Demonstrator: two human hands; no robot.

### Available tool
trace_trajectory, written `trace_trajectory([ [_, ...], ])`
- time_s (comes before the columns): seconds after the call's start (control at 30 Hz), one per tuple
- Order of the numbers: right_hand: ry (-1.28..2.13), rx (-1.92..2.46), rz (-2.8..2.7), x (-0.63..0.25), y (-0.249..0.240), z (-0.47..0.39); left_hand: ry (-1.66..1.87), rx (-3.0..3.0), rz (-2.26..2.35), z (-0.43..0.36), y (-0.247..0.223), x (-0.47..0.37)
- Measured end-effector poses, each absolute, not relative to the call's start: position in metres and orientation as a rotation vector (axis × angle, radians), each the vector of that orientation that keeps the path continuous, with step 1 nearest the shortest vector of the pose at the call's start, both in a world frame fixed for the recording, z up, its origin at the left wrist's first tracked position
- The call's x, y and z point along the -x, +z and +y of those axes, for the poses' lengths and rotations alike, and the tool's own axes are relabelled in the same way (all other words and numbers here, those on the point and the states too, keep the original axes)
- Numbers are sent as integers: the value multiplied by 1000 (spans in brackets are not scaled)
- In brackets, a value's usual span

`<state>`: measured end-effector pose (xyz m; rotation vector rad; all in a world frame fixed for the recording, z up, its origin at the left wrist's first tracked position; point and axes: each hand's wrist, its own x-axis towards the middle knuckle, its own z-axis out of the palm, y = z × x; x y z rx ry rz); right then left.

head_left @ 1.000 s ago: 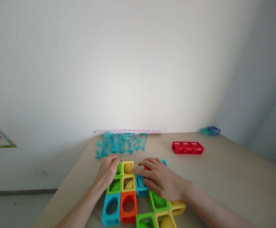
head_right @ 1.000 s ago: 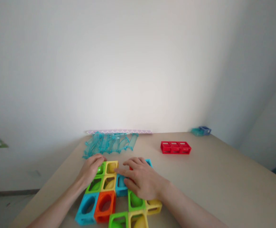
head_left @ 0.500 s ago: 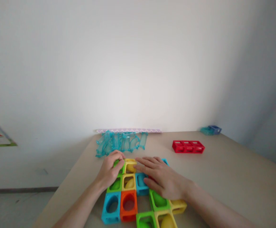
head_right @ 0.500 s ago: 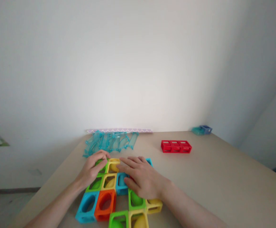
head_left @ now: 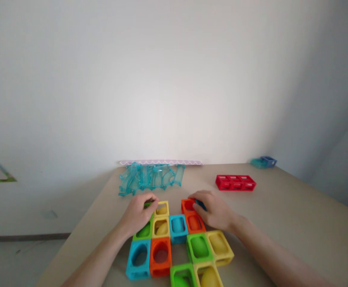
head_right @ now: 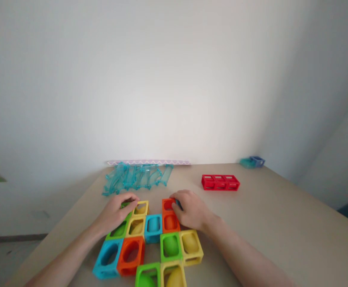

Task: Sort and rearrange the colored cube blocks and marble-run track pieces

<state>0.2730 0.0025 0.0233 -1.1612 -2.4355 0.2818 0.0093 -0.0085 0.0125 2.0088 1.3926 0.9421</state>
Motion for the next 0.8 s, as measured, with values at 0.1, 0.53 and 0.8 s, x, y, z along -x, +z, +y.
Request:
trace_trajectory([
  [0.1,373,1094,-2436,-272,23,3,932,-2020,1392,-9,14,-10],
  [0.53,504,912,-2414,-257,28,-7,969,-1941,1418,-8,12,-13],
  [0.8,624,750,-2320,-261,22,-4,986,-1974,1434,-6,10,-12],
])
